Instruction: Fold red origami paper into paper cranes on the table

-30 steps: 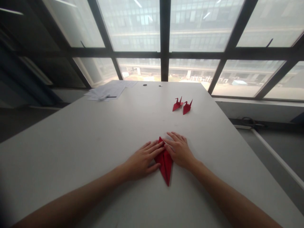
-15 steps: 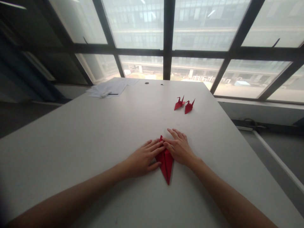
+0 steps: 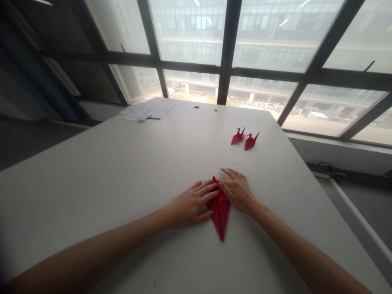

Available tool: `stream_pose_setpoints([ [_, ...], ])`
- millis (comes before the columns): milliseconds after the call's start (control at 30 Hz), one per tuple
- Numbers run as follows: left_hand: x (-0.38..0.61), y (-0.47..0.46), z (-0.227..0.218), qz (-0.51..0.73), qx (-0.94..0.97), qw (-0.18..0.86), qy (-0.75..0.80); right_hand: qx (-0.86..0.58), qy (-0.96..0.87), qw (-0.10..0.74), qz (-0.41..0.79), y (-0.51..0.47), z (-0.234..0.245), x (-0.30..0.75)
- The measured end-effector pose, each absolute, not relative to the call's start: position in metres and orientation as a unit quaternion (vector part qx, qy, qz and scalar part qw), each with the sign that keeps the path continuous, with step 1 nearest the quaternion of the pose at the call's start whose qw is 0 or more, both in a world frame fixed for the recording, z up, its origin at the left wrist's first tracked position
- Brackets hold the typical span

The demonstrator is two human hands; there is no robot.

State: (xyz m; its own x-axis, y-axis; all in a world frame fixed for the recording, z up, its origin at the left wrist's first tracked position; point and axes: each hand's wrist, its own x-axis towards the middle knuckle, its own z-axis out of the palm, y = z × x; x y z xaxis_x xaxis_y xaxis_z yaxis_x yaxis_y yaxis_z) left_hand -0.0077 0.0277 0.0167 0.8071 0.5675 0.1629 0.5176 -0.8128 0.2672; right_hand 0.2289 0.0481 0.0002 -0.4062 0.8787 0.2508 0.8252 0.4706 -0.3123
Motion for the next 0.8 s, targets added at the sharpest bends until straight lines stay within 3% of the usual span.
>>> stream_pose_setpoints([
  [400, -0.0074, 0.0267, 0.0171, 0.119, 0.944, 0.108, 0.289, -0.499, -0.84, 0.196, 0.079, 0.0532, -0.0022, 0.234],
  [800, -0.0076, 0.0265, 0.0179, 0.103, 0.943, 0.121, 0.292, -0.46, -0.872, 0.168, 0.006, 0.0541, 0.0074, 0.2304],
])
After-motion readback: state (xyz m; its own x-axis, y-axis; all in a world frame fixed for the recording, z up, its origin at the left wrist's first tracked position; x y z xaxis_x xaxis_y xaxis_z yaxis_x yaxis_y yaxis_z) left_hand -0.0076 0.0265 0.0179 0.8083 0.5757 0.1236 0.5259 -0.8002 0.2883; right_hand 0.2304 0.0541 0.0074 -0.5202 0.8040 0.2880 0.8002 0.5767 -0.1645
